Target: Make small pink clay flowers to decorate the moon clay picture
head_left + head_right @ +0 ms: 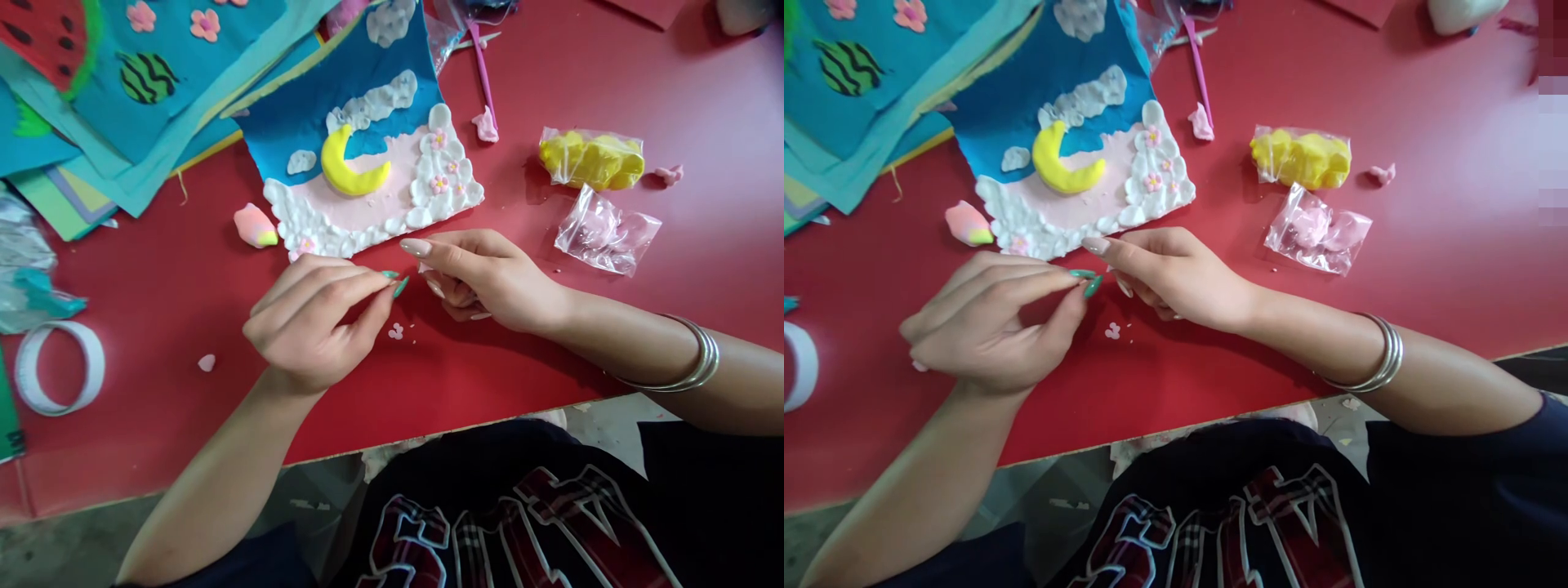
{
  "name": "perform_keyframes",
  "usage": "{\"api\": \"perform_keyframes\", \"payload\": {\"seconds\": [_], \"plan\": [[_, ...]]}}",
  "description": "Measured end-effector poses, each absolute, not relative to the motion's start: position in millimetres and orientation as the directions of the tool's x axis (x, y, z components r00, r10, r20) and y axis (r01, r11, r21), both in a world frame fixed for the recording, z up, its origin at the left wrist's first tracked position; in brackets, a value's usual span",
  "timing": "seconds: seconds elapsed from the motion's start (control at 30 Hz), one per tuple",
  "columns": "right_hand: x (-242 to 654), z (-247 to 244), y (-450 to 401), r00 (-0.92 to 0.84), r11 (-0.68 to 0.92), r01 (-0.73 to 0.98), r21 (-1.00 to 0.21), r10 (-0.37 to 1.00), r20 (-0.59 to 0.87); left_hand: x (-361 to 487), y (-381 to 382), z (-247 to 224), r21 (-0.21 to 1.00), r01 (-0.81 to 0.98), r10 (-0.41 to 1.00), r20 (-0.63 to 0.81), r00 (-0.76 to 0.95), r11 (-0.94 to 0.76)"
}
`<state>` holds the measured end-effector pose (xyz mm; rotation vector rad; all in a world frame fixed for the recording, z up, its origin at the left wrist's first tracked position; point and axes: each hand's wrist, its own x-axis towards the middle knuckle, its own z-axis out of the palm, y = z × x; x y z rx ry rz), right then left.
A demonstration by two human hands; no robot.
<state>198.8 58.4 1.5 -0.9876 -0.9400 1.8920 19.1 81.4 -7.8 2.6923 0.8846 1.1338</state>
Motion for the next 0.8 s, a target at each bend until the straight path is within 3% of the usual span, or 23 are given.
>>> {"api": "perform_keyframes", "payload": {"seconds": [0.17,0.37,0.63,0.8], "plan": [[199.4,1.6,57.6,-0.393,-0.394,-0.242,-0.887,0.875,-0.282,20.2,81.6,-11.7,0.381,0.413,0.558,0.641,0.528,-0.828],[199.1,3.4,57.2,-0.383,-0.386,-0.192,-0.902,0.876,-0.293,18.7,81.4,-13.2,0.308,0.385,0.484,0.685,0.545,-0.87],[199.7,3.0,56.5,-0.377,-0.37,-0.183,-0.911,0.882,-0.283,15.4,76.0,-16.8,0.478,0.541,0.714,0.564,0.415,-0.692],[201.7,4.5,56.9,-0.462,-0.369,-0.134,-0.92,0.844,-0.271,20.8,76.1,-8.4,0.476,0.502,0.687,0.576,0.443,-0.722]]}}
